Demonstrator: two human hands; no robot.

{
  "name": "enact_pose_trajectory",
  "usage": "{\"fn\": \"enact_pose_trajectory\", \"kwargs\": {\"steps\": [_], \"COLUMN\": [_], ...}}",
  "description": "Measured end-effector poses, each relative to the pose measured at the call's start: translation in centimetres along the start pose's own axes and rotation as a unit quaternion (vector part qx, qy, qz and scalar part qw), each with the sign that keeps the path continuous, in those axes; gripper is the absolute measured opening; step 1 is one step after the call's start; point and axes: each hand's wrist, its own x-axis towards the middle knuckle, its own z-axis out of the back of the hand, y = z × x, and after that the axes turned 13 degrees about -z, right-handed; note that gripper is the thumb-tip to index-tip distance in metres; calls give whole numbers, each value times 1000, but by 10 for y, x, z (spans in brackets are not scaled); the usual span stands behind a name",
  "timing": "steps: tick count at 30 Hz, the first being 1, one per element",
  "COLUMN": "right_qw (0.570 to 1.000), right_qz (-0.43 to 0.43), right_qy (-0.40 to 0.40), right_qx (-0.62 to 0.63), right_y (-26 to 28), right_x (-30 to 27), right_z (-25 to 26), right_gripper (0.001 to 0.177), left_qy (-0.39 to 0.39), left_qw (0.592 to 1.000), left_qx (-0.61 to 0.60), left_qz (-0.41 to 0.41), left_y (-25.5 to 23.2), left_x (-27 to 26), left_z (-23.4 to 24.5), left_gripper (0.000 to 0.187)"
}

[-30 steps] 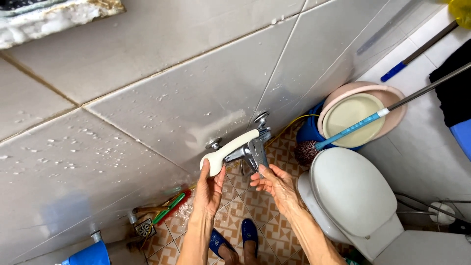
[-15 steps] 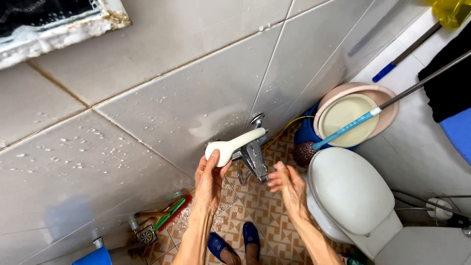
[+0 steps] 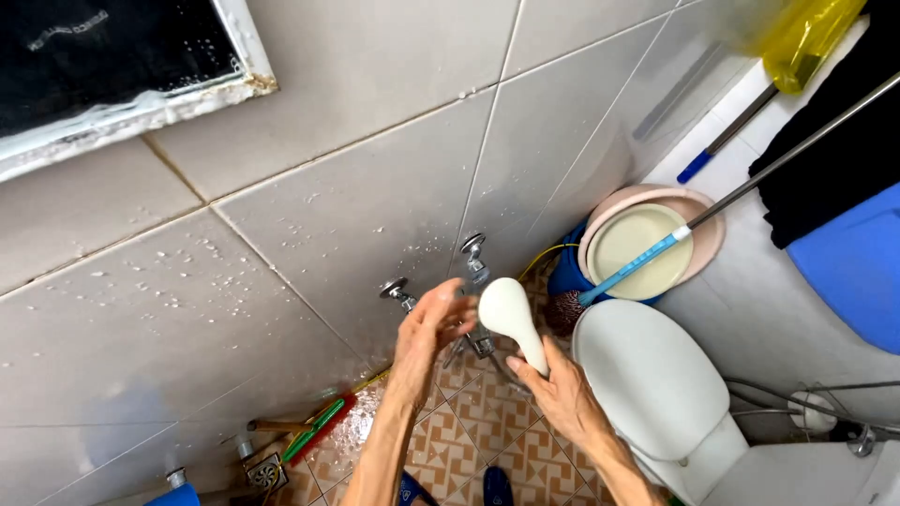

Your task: Cleaning a bathroom mirror using a brush and water.

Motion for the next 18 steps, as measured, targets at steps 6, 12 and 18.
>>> {"fn": "enact_pose_trajectory", "kwargs": {"steps": [6,12,18], "right_qw": [982,984,981], "right_qz": [50,35,40], "right_qy": [-12,26,59], "right_qx": [181,174,182], "right_y": [-37,-52,-81], "right_x": [2,-7,-9], "right_z": [-9,0,5], "right_gripper": [31,31,31], "left_qy": [-222,-209,-240], "left_qw": [969,971,964], "left_qx": [87,-78,-115], "left_qz": [59,85,27], "left_y": [142,126,164], "left_x": [0,1,14], "left_z": [41,-1,6], "left_gripper": [44,41,28]}}
